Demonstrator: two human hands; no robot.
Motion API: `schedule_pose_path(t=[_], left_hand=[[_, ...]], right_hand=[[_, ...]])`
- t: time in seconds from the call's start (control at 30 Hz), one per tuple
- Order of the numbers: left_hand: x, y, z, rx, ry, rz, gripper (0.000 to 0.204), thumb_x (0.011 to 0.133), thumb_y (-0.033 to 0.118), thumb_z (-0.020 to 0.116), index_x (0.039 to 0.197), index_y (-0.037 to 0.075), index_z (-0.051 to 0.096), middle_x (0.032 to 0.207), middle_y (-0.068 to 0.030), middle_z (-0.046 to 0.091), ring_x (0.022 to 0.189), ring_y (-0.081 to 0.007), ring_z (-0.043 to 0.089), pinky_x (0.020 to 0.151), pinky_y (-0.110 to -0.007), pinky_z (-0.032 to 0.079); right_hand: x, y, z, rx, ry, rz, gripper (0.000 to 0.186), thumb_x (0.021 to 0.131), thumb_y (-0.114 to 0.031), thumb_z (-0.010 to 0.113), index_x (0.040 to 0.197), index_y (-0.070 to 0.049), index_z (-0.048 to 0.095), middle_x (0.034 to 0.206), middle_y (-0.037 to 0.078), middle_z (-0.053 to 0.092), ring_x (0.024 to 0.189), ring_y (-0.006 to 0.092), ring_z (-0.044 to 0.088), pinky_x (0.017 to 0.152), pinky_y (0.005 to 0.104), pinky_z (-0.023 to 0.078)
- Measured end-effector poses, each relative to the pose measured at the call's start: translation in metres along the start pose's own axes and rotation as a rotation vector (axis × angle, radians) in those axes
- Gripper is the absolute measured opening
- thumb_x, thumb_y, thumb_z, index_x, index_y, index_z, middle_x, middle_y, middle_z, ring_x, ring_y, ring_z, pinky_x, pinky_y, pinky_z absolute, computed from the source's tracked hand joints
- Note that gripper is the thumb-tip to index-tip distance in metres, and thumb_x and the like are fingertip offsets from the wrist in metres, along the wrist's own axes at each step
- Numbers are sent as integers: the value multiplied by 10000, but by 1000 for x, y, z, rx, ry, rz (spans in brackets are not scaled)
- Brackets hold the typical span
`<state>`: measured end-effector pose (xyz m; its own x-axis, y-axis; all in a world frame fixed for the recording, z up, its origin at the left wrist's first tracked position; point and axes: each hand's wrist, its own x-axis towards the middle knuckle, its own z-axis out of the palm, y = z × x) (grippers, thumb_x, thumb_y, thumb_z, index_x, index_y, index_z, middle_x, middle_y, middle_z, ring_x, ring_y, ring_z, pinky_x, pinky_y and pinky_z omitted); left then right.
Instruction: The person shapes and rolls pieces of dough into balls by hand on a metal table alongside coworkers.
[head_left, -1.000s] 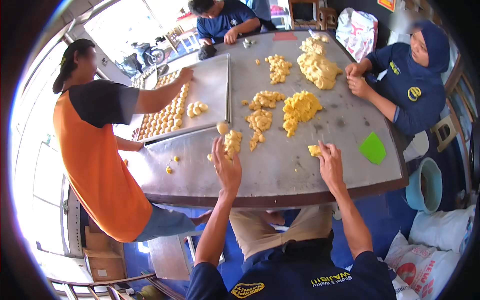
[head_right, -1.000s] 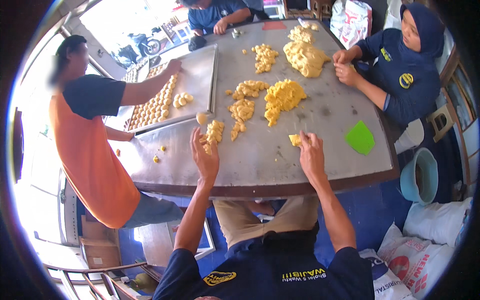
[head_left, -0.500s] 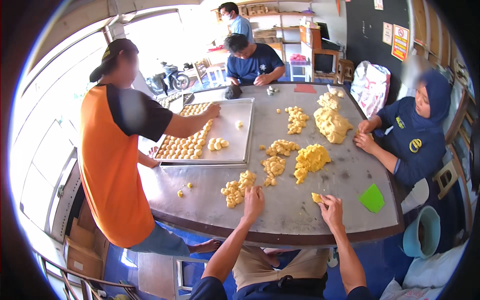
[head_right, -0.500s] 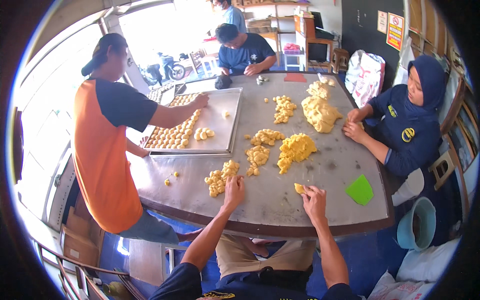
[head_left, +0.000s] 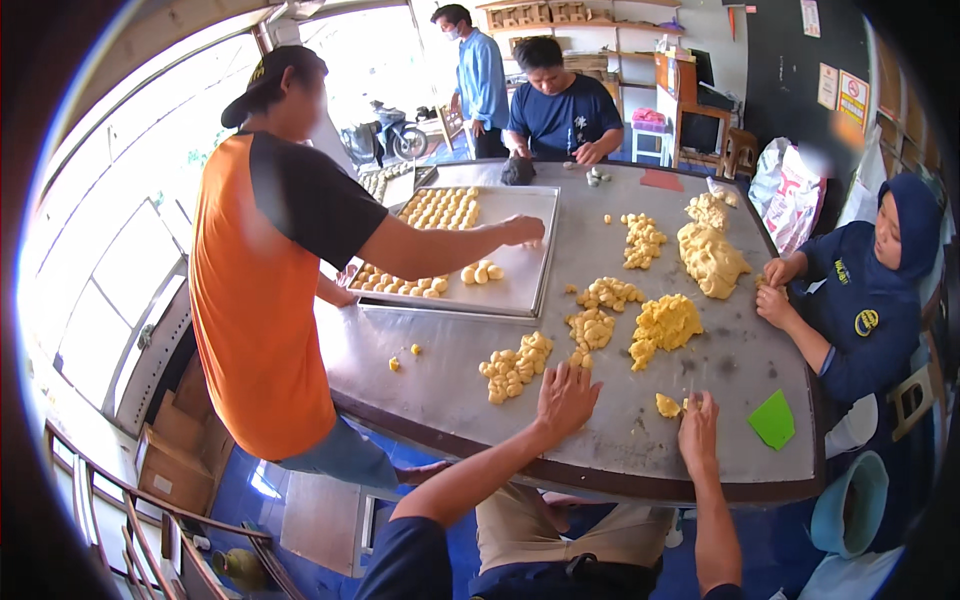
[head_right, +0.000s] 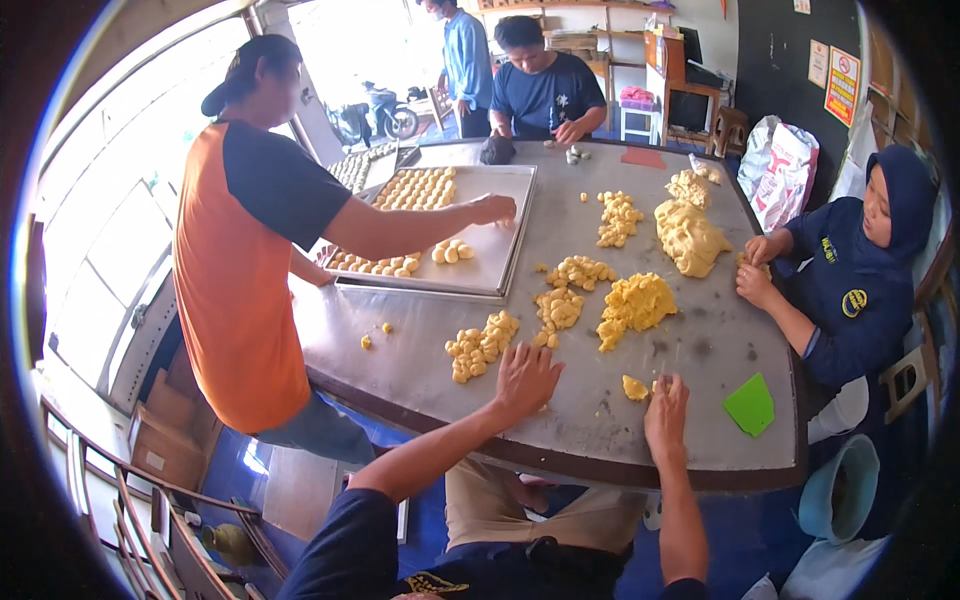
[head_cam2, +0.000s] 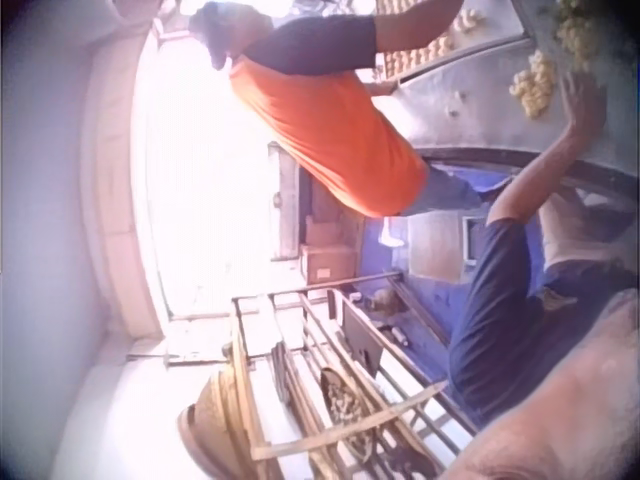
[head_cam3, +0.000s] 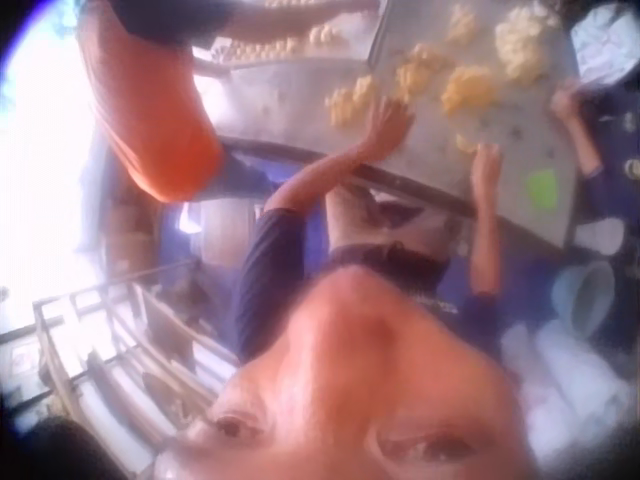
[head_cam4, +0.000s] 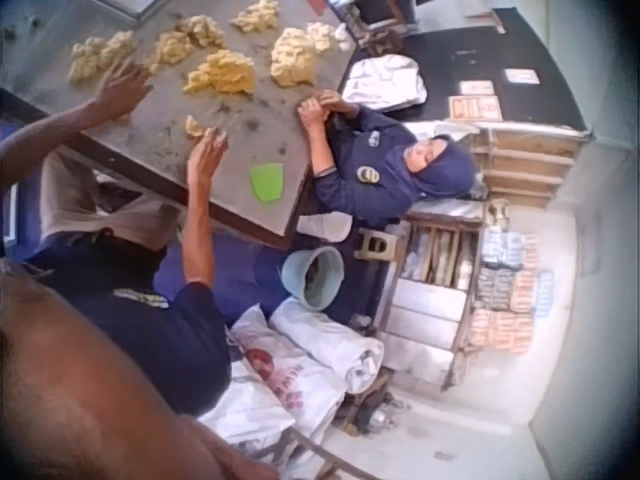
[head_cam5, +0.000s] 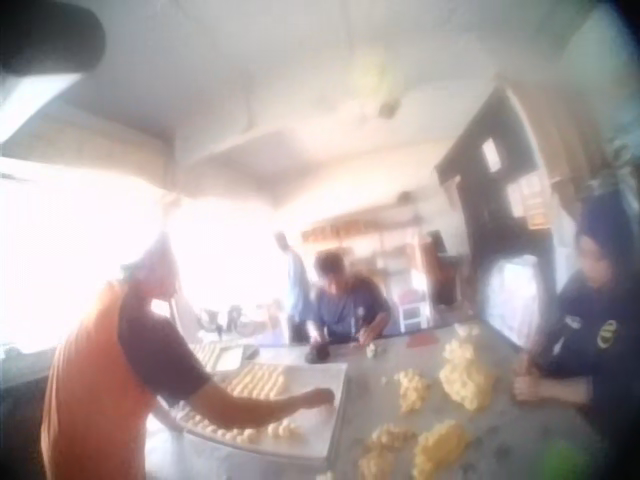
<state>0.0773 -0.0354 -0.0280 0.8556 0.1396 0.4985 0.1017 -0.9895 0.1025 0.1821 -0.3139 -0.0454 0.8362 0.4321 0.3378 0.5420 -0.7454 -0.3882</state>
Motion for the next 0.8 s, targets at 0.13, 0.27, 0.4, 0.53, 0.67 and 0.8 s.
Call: schedule_pose_path(t=[0.13, 0.27, 0.4, 0.53, 0.67, 0.8], left_hand=[[9, -2, 27, -54, -15, 93, 329, 940, 327, 629, 1088, 35, 599, 1077, -139, 571, 1093, -307, 536, 892, -476, 407], [21, -6, 24, -161, -144, 0, 366, 924, 350, 616, 1088, 26, 572, 1125, -160, 541, 1131, -318, 505, 960, -478, 374], [13, -8, 16, -198, -123, 379, 378, 903, 354, 619, 1078, 22, 567, 1117, -159, 537, 1117, -318, 505, 953, -477, 376], [17, -1, 24, -180, -36, 286, 358, 890, 337, 623, 1067, 31, 572, 1088, -149, 546, 1079, -307, 516, 912, -480, 382], [-1, -8, 26, -5, 86, 255, 328, 894, 329, 626, 1050, 43, 598, 985, -109, 568, 997, -286, 549, 885, -462, 384], [-11, 11, 27, 172, 50, 160, 307, 905, 320, 631, 1047, 48, 612, 949, -83, 577, 974, -264, 564, 884, -464, 376]], right_hand=[[-17, -8, 5, -204, 116, -156, 392, 954, -27, 584, 1329, 82, 620, 1380, 241, 562, 1183, 401, 553, 1017, 440, 478], [-11, -13, -11, 137, 63, -28, 360, 895, 5, 658, 1252, 44, 688, 1210, 191, 667, 1078, 395, 601, 961, 452, 493], [-8, -7, -8, 157, 104, -71, 343, 830, 41, 709, 1172, 36, 733, 1098, 185, 699, 994, 380, 616, 909, 436, 500], [2, -13, -10, 94, 113, -97, 264, 826, 47, 693, 1084, 42, 749, 975, 165, 689, 937, 379, 614, 884, 436, 501], [9, -8, -23, -19, -33, -136, 217, 818, 69, 661, 1020, 45, 737, 998, 205, 623, 971, 383, 595, 894, 451, 492], [10, 2, -26, 1, -118, 71, 351, 849, 96, 585, 1186, 69, 680, 1197, 274, 576, 1103, 397, 566, 987, 458, 474]])
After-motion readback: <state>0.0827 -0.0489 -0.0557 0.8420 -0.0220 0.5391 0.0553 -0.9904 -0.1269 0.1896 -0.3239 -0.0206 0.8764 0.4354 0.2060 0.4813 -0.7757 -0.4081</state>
